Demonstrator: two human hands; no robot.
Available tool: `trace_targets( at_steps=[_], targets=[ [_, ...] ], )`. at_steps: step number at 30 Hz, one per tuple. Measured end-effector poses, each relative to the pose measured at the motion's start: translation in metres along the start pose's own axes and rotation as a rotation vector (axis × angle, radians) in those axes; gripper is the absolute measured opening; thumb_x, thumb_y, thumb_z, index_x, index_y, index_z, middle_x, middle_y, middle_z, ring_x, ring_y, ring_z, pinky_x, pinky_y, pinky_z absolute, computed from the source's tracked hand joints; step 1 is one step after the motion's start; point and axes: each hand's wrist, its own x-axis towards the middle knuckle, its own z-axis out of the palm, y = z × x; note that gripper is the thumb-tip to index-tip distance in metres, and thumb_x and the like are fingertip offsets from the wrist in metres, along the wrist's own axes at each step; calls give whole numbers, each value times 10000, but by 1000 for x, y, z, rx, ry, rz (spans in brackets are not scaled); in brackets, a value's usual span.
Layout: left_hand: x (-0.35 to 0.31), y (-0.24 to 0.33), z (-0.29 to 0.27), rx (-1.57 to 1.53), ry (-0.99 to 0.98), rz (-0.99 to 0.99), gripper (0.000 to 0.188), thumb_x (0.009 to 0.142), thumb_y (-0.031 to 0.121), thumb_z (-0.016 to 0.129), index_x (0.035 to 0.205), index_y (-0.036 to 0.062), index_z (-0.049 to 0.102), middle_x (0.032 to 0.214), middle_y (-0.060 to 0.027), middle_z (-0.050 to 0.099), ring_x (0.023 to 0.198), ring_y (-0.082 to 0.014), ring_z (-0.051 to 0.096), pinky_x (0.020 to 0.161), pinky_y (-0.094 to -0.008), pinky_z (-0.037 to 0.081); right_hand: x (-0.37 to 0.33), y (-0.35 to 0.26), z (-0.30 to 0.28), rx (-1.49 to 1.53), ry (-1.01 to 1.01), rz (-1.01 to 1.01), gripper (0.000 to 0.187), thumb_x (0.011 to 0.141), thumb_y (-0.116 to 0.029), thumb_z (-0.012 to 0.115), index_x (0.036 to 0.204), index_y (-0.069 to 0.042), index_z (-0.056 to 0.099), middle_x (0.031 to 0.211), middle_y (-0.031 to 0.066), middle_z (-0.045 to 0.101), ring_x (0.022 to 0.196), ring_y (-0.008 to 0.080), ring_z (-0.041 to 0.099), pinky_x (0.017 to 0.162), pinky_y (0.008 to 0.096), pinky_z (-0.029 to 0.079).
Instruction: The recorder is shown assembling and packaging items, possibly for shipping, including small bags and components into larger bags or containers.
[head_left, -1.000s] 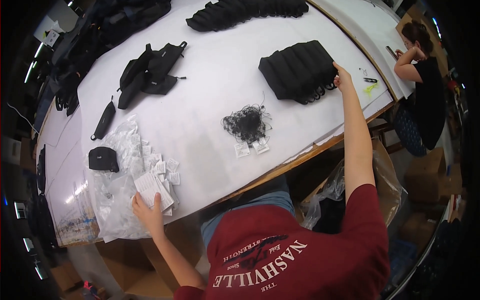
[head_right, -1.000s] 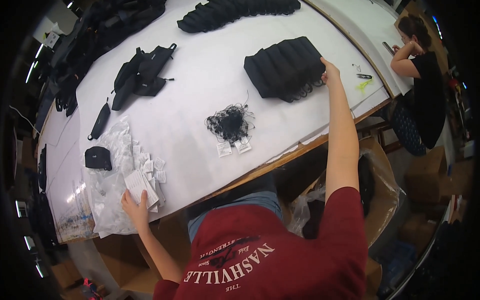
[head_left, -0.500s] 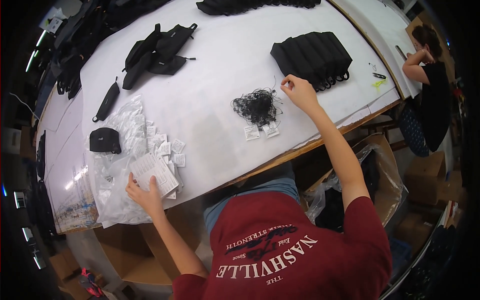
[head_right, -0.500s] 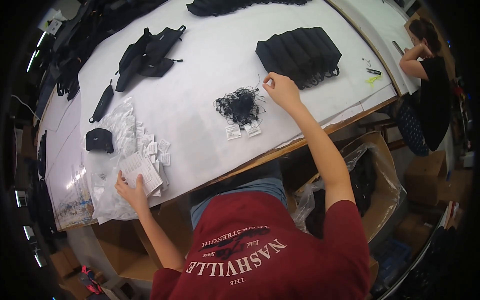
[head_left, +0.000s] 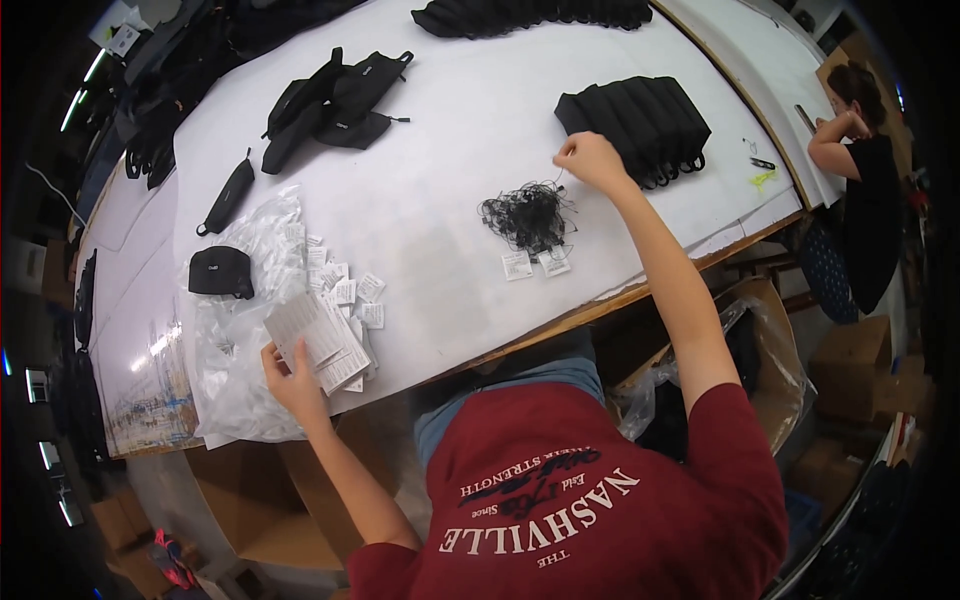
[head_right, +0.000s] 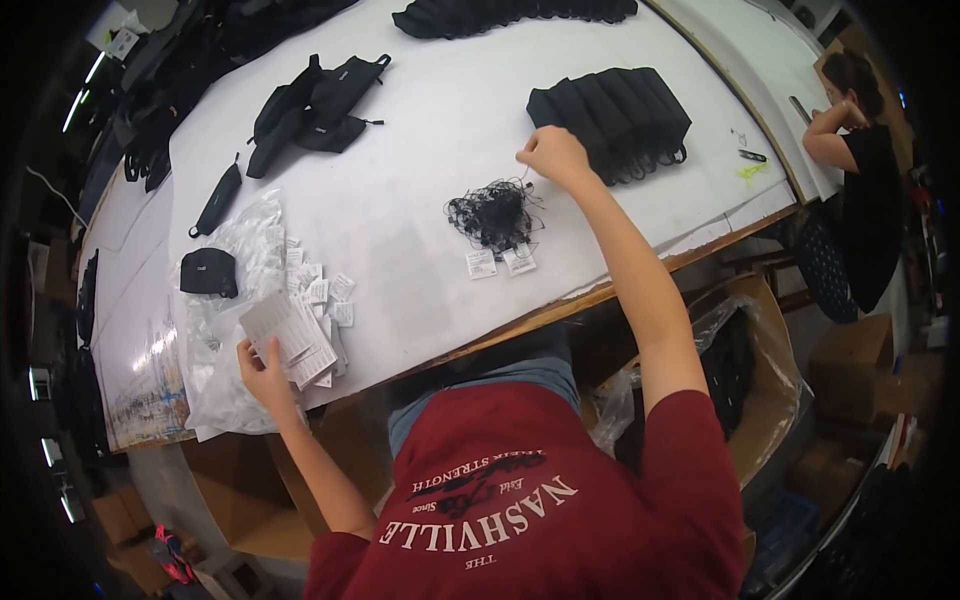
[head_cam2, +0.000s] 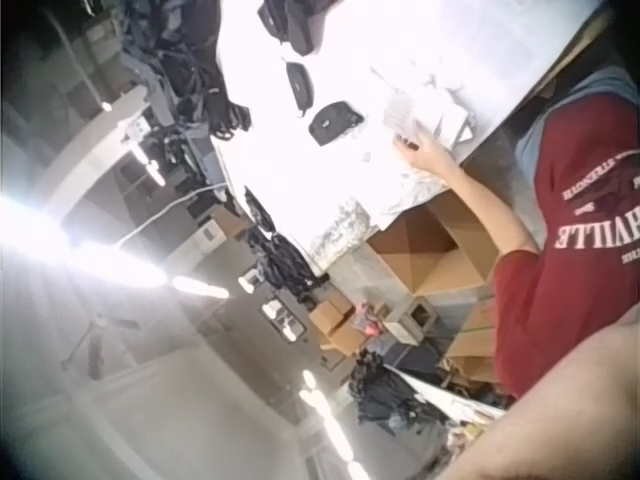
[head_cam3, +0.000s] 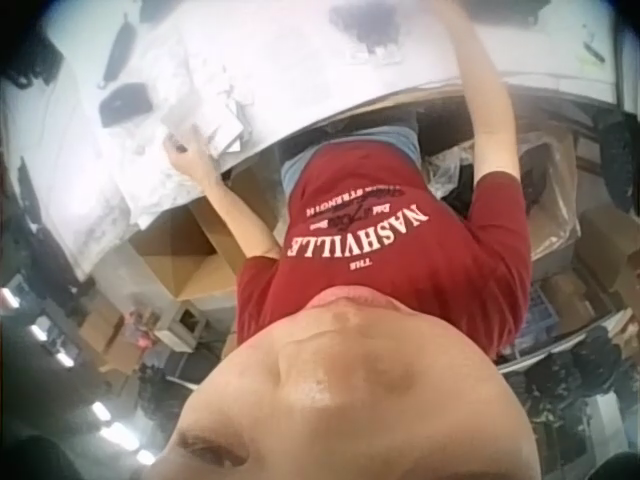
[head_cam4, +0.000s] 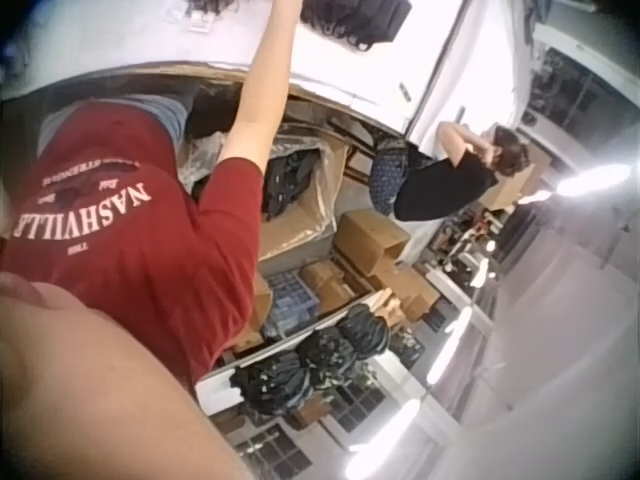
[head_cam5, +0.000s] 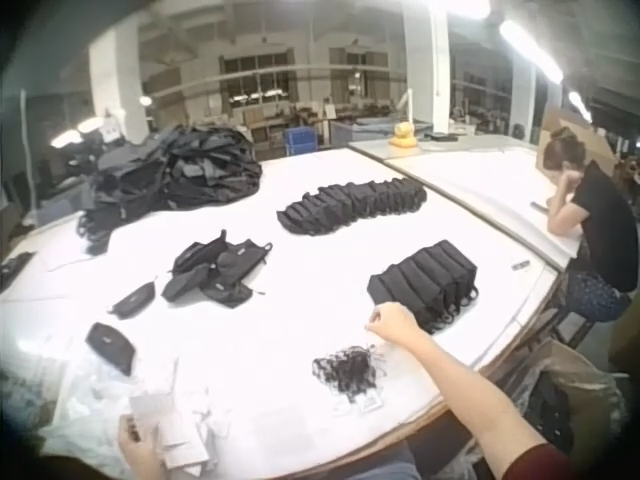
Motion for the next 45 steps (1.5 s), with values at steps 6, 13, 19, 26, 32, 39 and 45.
trace_targets(
  at_steps=[6, 13, 19, 26, 32, 39, 45],
  targets=[
    [-7, 53, -5, -732, -134, -220, 292, 845, 2, 627, 1128, -3, 554, 1046, -111, 630, 920, -152, 600, 816, -270, 473, -34, -47, -79, 1108, 116, -178, 90, 881, -116, 570, 868, -34, 605, 794, 16, 621, 634, 36, 505, 603, 158, 405],
    [-19, 73, 39, -1036, -481, -227, 195, 854, -8, 552, 1032, -61, 612, 1007, -166, 642, 873, -223, 642, 783, -279, 511, -43, -59, -90, 822, -3, -205, 103, 869, -130, 587, 857, -29, 604, 738, 7, 610, 611, 27, 470, 569, 155, 361],
    [-34, 123, 49, -1048, -738, -325, 252, 875, 26, 533, 1109, -45, 591, 1078, -136, 619, 975, -178, 601, 897, -281, 449, -48, -59, -79, 444, 176, -256, 185, 825, -218, 661, 873, -40, 681, 756, 27, 664, 546, 57, 548, 528, 192, 414],
    [-46, 116, 63, -900, -631, -269, 287, 850, 21, 615, 1119, -24, 525, 969, -159, 656, 882, -214, 653, 833, -301, 503, -65, -84, -78, 419, 596, -373, 145, 813, -186, 686, 864, -51, 671, 635, 7, 609, 514, 46, 537, 501, 197, 409],
    [-50, 111, 71, -783, -615, -244, 257, 834, 56, 671, 1051, 6, 543, 875, -117, 673, 746, -127, 613, 694, -254, 471, -84, -93, -72, 970, 594, -313, 164, 893, -161, 597, 910, 1, 608, 832, 59, 685, 567, 45, 526, 530, 172, 406],
    [-66, 121, 81, -690, -519, -99, 148, 813, 79, 685, 906, -29, 644, 769, -4, 597, 670, -63, 496, 636, -211, 386, -134, -97, -29, 1440, 1, -8, 114, 867, -119, 602, 894, -9, 605, 636, -68, 433, 537, 10, 322, 482, 181, 240],
    [-72, 128, 84, -521, -462, 91, 138, 783, 65, 679, 867, -35, 634, 688, -19, 475, 636, -98, 436, 615, -234, 368, -174, -117, 8, 1084, -162, -58, 99, 815, -113, 684, 859, -25, 672, 567, -112, 344, 519, 2, 257, 472, 200, 203]
  ],
)
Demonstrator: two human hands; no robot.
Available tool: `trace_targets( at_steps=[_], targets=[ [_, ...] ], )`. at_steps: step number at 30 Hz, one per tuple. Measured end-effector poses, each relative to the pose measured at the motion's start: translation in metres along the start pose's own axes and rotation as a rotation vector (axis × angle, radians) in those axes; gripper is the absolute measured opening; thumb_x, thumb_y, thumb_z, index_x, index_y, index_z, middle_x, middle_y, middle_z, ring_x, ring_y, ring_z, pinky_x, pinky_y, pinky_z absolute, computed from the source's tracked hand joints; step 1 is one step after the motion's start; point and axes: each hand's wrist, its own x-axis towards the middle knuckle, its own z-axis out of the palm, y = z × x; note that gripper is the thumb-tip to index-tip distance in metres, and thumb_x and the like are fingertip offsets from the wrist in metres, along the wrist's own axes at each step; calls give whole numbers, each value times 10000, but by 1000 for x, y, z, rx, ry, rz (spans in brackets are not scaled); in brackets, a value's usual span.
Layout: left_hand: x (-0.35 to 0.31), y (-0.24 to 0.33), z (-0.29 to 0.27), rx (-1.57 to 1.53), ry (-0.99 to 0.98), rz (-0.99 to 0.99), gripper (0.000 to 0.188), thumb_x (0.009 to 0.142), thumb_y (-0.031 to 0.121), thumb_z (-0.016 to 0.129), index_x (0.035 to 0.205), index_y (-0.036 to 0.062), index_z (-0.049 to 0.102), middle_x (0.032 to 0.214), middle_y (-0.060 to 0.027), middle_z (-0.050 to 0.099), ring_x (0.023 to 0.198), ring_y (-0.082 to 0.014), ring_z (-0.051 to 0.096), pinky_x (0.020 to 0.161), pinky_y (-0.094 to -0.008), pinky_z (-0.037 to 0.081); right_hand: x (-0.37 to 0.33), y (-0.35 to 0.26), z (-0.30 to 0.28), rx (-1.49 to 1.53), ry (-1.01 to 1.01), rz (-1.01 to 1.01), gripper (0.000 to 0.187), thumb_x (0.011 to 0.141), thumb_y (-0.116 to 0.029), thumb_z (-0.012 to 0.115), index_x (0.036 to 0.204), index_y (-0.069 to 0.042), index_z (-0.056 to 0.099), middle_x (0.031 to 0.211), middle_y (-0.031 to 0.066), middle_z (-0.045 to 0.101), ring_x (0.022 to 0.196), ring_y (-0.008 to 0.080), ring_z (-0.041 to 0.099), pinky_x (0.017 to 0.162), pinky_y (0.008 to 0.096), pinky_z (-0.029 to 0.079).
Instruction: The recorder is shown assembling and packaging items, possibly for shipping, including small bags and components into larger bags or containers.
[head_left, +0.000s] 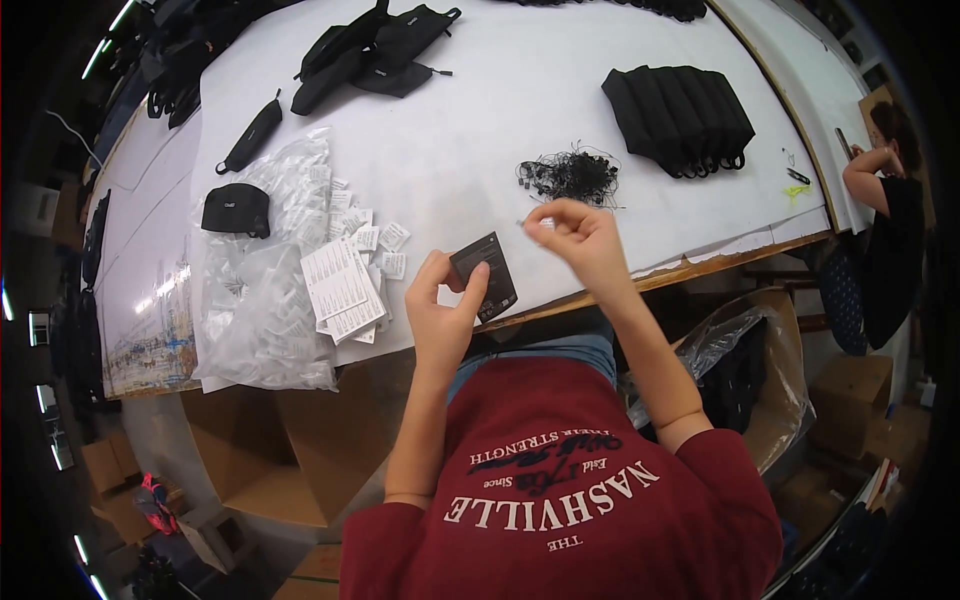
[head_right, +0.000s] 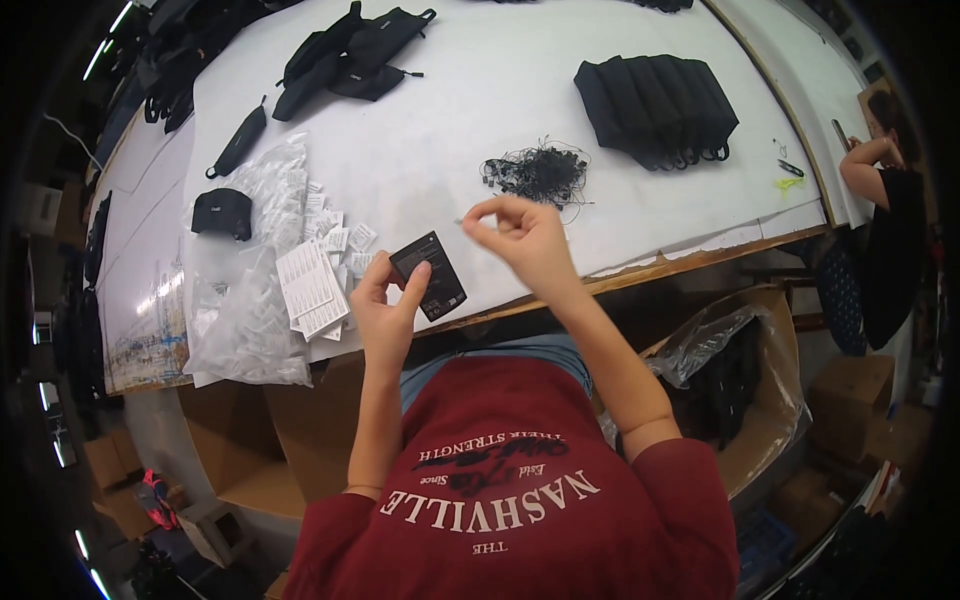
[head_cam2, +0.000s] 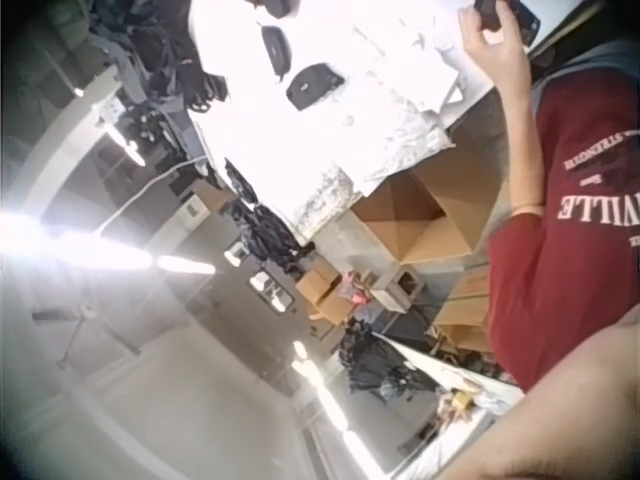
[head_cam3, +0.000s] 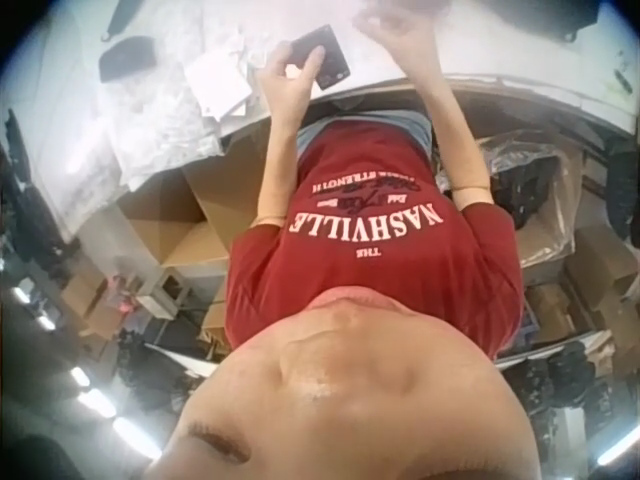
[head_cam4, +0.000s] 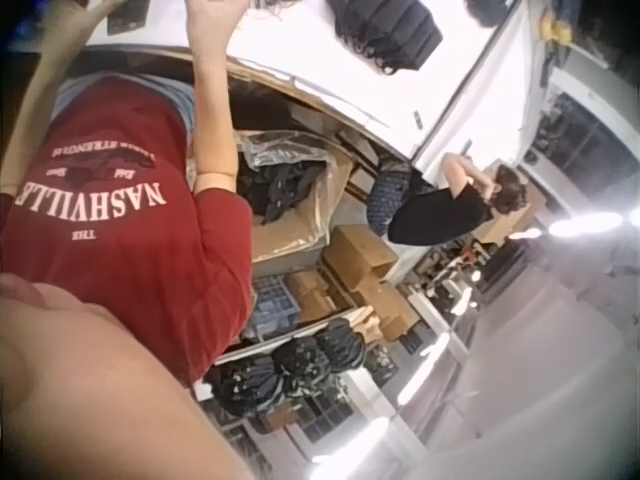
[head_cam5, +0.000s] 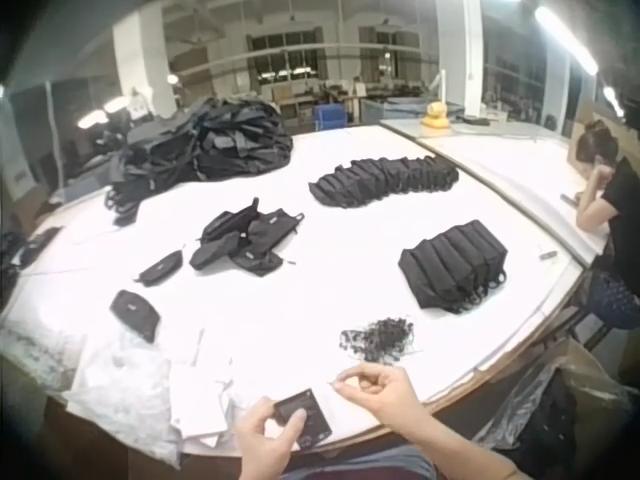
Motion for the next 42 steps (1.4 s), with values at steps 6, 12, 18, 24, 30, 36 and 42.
trace_targets(
  at_steps=[6, 12, 18, 24, 30, 36, 42],
  targets=[
    [-3, 22, 5, 157, 54, 82, 116, 773, 53, 686, 804, -27, 609, 671, -21, 429, 650, -118, 424, 616, -248, 343, -18, -2, 17, -322, 33, -177, 107, 786, -116, 706, 859, -42, 677, 517, -49, 303, 485, 41, 257, 449, 232, 212],
    [-8, 21, 7, 282, 74, 191, 160, 765, 40, 690, 917, -5, 672, 671, -41, 464, 629, -131, 468, 587, -263, 376, -25, -4, 27, -517, 132, -443, 110, 751, -101, 716, 838, -52, 668, 549, 30, 466, 465, 124, 382, 436, 261, 301],
    [-9, 22, 6, 332, 57, 261, 229, 737, 0, 682, 961, 48, 692, 674, -38, 481, 630, -161, 484, 562, -291, 392, -24, -3, 27, -544, 154, -480, 107, 755, -99, 718, 839, -59, 666, 552, 23, 475, 460, 119, 379, 435, 261, 297],
    [-10, 18, -6, 381, -39, 344, 189, 782, 20, 664, 969, 33, 688, 689, -49, 501, 632, -154, 488, 557, -287, 393, -22, -9, 11, -295, -52, -158, 96, 776, -102, 718, 835, -55, 658, 528, -31, 317, 494, 52, 260, 460, 239, 216],
    [-8, 1, -22, -697, -413, -486, 228, 954, 200, 536, 1037, -3, 596, 764, -33, 560, 563, -101, 508, 531, -224, 430, -27, -12, 1, -234, -294, -125, 95, 780, -103, 714, 833, -47, 657, 513, -31, 298, 499, 55, 255, 461, 248, 217],
    [-13, -8, -16, -532, -429, -463, 168, 958, 194, 532, 974, 28, 520, 741, -9, 538, 578, -50, 483, 513, -193, 407, -29, -2, 9, -395, -299, -194, 108, 769, -121, 732, 828, -50, 674, 504, -27, 311, 480, 66, 266, 449, 252, 217],
    [-12, -14, -15, -476, -424, -442, 131, 959, 165, 528, 960, 35, 519, 728, 0, 523, 568, -49, 469, 507, -186, 385, -26, -2, 9, -398, -348, -156, 124, 776, -150, 731, 840, -59, 675, 493, -21, 311, 481, 71, 273, 451, 260, 226]
  ],
)
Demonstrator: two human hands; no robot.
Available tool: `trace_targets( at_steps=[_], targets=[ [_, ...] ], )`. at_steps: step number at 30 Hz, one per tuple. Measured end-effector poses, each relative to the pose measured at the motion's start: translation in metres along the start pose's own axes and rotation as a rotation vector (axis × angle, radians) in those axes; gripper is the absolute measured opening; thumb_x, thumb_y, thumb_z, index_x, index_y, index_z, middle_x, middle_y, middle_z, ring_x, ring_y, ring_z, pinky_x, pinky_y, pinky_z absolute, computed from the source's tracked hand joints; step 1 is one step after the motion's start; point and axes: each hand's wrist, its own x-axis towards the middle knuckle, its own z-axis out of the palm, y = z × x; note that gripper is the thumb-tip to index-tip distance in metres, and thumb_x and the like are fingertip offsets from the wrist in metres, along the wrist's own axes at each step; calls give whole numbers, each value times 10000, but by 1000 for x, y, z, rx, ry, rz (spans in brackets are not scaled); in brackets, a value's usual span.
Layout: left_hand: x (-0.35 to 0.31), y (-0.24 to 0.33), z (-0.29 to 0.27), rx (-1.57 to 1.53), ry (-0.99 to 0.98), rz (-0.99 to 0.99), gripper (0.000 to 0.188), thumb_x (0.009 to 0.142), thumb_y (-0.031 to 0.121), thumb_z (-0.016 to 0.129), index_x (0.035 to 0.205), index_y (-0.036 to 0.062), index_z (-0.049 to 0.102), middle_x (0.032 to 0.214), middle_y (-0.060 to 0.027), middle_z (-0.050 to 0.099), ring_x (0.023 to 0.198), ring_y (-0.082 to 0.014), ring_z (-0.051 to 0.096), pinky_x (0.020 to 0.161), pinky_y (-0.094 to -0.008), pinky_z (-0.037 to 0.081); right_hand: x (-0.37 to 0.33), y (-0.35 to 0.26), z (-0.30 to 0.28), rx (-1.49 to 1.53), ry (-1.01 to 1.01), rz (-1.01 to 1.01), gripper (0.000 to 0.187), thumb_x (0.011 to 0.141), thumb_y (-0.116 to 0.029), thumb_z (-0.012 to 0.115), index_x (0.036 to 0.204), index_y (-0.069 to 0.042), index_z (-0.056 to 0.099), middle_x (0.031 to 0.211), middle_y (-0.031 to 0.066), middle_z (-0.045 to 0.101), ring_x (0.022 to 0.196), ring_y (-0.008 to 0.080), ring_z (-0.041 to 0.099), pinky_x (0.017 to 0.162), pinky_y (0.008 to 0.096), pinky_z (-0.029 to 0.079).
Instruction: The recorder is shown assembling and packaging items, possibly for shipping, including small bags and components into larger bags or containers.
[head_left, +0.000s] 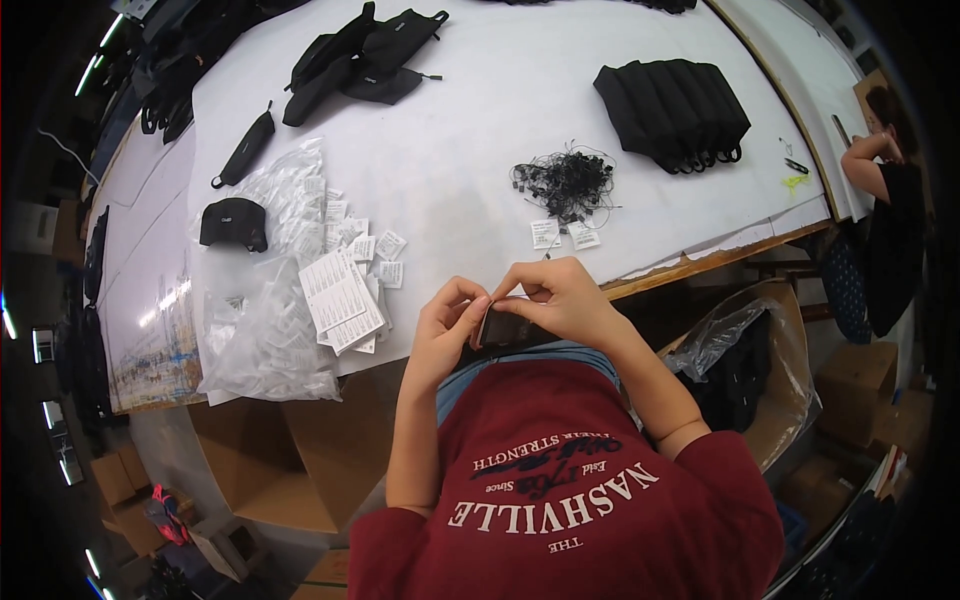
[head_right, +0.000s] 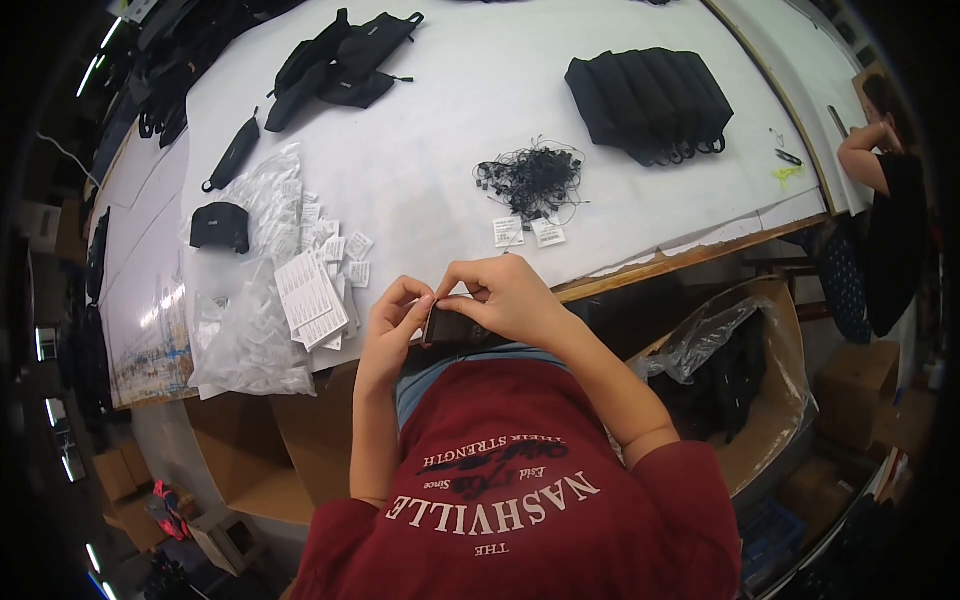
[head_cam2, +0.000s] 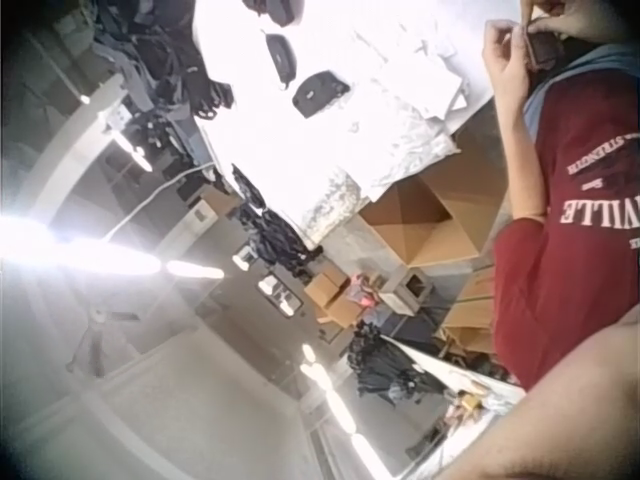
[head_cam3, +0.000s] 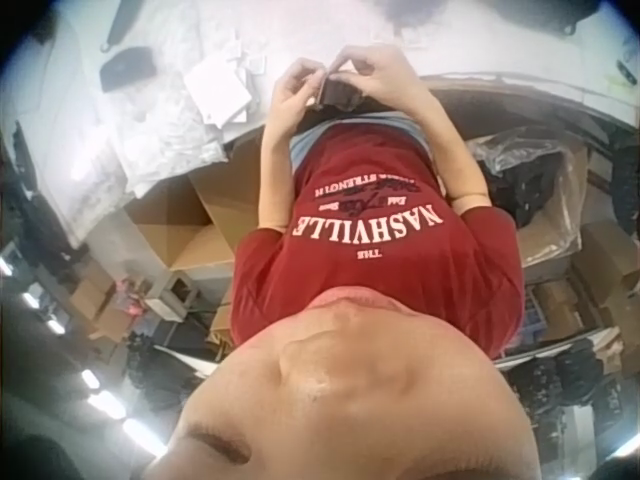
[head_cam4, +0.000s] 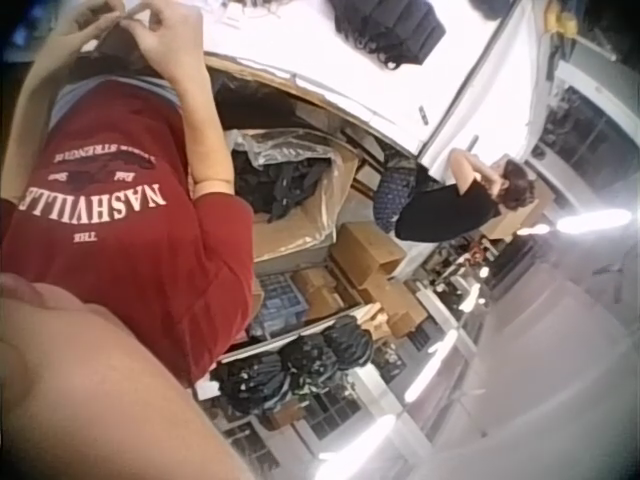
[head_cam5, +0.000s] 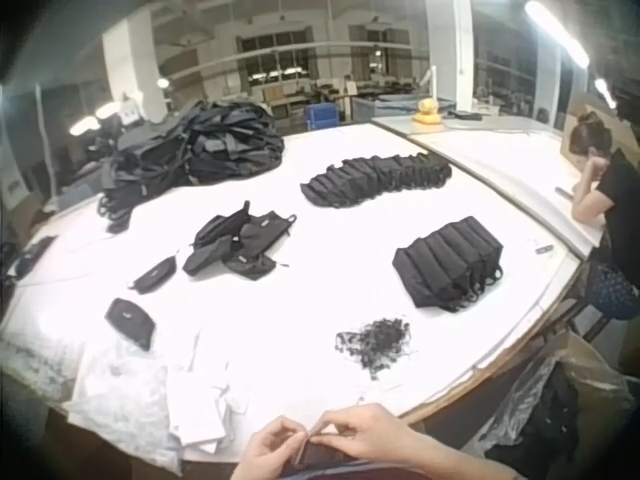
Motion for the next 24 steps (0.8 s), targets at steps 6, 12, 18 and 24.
trace_targets(
  at_steps=[6, 12, 18, 24],
  targets=[
    [12, 7, 3, 68, 93, 162, 114, 961, 149, 516, 944, 35, 510, 732, 2, 513, 558, -44, 454, 496, -183, 356, 7, 5, 2, 142, -127, 148, 145, 852, -166, 663, 875, -29, 621, 546, -33, 428, 518, 40, 363, 487, 216, 294],
    [131, 50, -47, 511, -231, 169, 228, 907, 224, 602, 959, 2, 598, 787, -47, 626, 690, -97, 563, 633, -229, 463, 36, 18, -29, 188, 131, 185, 116, 883, -129, 621, 881, -16, 595, 658, -43, 513, 625, 16, 453, 550, 186, 359],
    [284, 47, -121, 1020, 524, 428, 403, 775, 135, 622, 1152, 19, 536, 1239, -154, 523, 1064, -310, 528, 912, -362, 434, 35, -38, -56, 349, 401, 28, 85, 876, -103, 627, 844, -29, 601, 671, -68, 507, 607, 4, 404, 534, 175, 297],
    [324, 42, -171, 1542, 739, 421, 334, 753, 150, 667, 1068, 60, 604, 1116, -72, 588, 1102, -323, 465, 867, -423, 410, 27, -2, -60, 360, 565, 155, 67, 895, -91, 597, 865, -32, 608, 678, -59, 526, 561, -1, 382, 487, 163, 263]
  ],
)
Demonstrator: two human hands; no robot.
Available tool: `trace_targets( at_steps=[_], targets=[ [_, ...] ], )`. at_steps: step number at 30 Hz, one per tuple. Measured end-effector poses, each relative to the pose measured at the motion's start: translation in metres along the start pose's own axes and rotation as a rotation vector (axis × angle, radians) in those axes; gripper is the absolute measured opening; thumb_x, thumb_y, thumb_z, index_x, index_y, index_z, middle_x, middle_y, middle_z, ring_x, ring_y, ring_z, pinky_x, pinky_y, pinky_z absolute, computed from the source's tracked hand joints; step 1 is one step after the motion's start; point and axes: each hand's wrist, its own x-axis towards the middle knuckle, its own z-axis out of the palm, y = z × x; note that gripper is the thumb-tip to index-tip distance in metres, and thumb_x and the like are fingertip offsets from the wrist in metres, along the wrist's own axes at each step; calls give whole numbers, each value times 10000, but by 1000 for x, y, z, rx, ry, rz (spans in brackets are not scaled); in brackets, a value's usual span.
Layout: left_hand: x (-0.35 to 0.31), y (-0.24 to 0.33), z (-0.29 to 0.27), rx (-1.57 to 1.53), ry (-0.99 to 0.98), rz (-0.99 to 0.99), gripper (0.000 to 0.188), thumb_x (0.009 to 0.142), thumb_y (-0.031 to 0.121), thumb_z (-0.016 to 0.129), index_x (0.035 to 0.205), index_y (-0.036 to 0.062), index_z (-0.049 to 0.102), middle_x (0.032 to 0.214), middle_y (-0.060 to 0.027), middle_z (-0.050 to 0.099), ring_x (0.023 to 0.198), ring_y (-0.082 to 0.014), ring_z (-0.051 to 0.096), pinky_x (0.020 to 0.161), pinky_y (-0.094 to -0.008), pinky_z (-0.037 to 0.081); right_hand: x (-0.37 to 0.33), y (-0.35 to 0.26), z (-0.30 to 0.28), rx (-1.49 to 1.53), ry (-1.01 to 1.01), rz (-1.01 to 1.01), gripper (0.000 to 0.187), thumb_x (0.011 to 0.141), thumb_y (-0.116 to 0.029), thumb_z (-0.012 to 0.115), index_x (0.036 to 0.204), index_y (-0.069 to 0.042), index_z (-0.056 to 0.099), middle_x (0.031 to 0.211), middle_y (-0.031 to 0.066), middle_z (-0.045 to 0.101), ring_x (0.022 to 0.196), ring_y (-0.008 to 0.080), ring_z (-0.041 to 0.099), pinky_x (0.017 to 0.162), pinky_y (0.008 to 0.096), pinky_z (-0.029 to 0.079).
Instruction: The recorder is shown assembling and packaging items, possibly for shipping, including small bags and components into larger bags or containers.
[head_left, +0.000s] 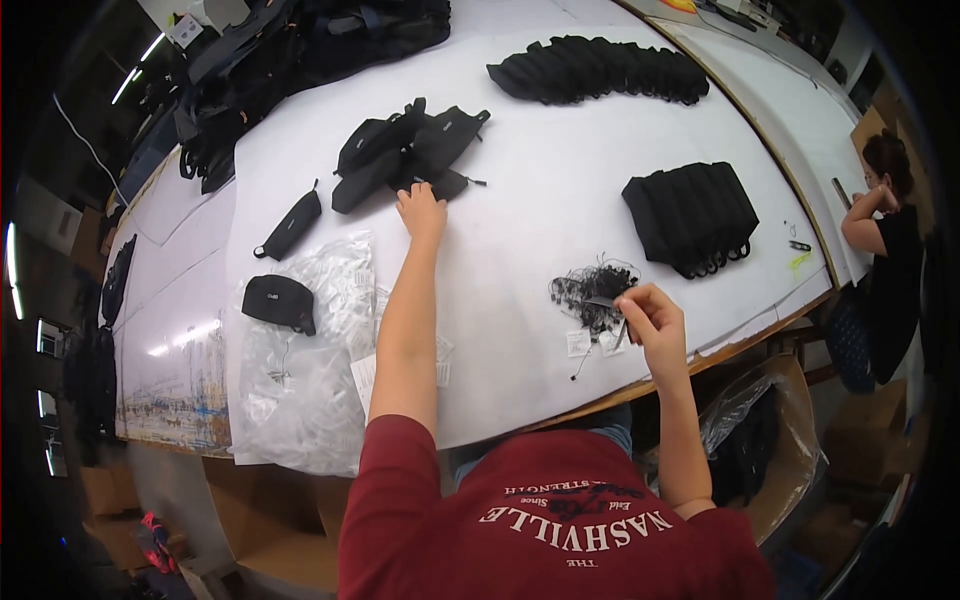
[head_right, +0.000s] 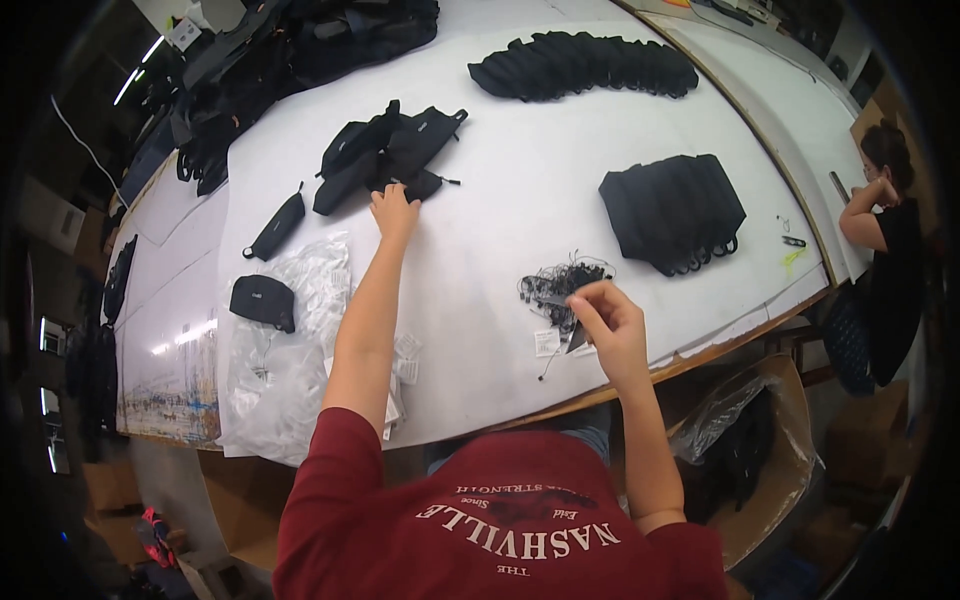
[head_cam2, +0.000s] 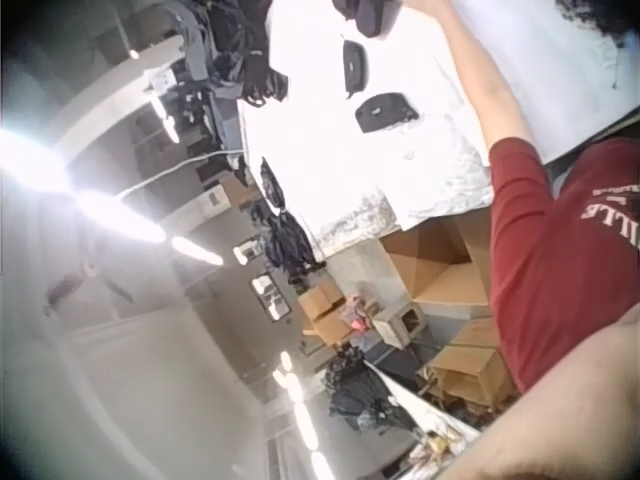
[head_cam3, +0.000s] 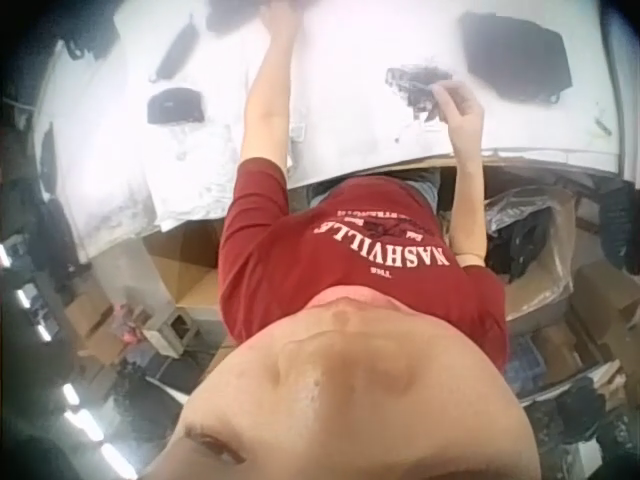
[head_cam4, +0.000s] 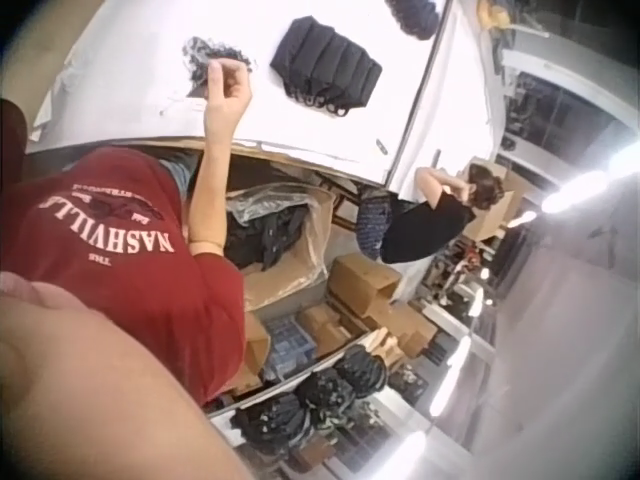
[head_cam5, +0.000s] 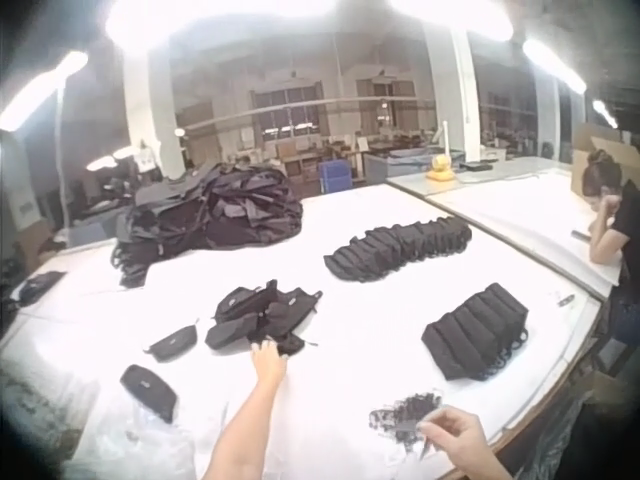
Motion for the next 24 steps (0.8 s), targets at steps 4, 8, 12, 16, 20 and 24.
trace_targets(
  at_steps=[4, 8, 12, 16, 20, 24],
  targets=[
    [11, 4, -35, -243, 183, 209, 169, 793, 161, 674, 869, 22, 615, 842, -62, 639, 841, -243, 565, 781, -357, 414, -6, 7, -13, 3, 46, 23, 68, 900, -98, 591, 874, -39, 610, 684, -47, 554, 542, -3, 391, 470, 160, 275],
    [-2, 43, -127, -771, 69, -79, 218, 852, 213, 657, 846, 3, 600, 694, -24, 603, 613, -135, 535, 630, -252, 410, -9, 12, -18, 42, 95, 27, 66, 901, -103, 591, 877, -44, 607, 687, -52, 550, 521, -8, 370, 469, 160, 271],
    [-57, 38, -140, -1362, -529, -378, 243, 923, 273, 579, 873, 37, 606, 739, 26, 590, 607, -34, 509, 555, -185, 392, -13, 2, -7, 17, 60, 51, 91, 911, -110, 555, 860, -43, 591, 618, -85, 412, 510, -8, 304, 468, 172, 218],
    [-125, 48, -138, -647, -548, -117, 298, 927, 263, 539, 1035, -15, 541, 898, -131, 629, 755, -185, 609, 694, -306, 490, -21, 8, -3, 46, -40, 67, 85, 899, -108, 583, 880, -28, 602, 664, -55, 500, 522, 4, 339, 475, 174, 250],
    [-188, 64, -184, -738, -617, 168, 186, 859, 94, 583, 1039, 49, 566, 924, -90, 605, 789, -207, 581, 721, -319, 465, -38, 14, -10, 12, -78, 101, 93, 885, -113, 609, 885, -22, 621, 669, -35, 555, 543, 19, 391, 504, 176, 299],
    [-269, 80, -206, -618, -708, 361, 312, 758, 23, 622, 1057, 114, 611, 824, -56, 520, 858, -233, 513, 781, -330, 408, -55, 21, -13, -63, -132, 185, 101, 875, -127, 628, 890, -28, 637, 610, -59, 498, 550, 9, 392, 502, 176, 291]
  ],
)
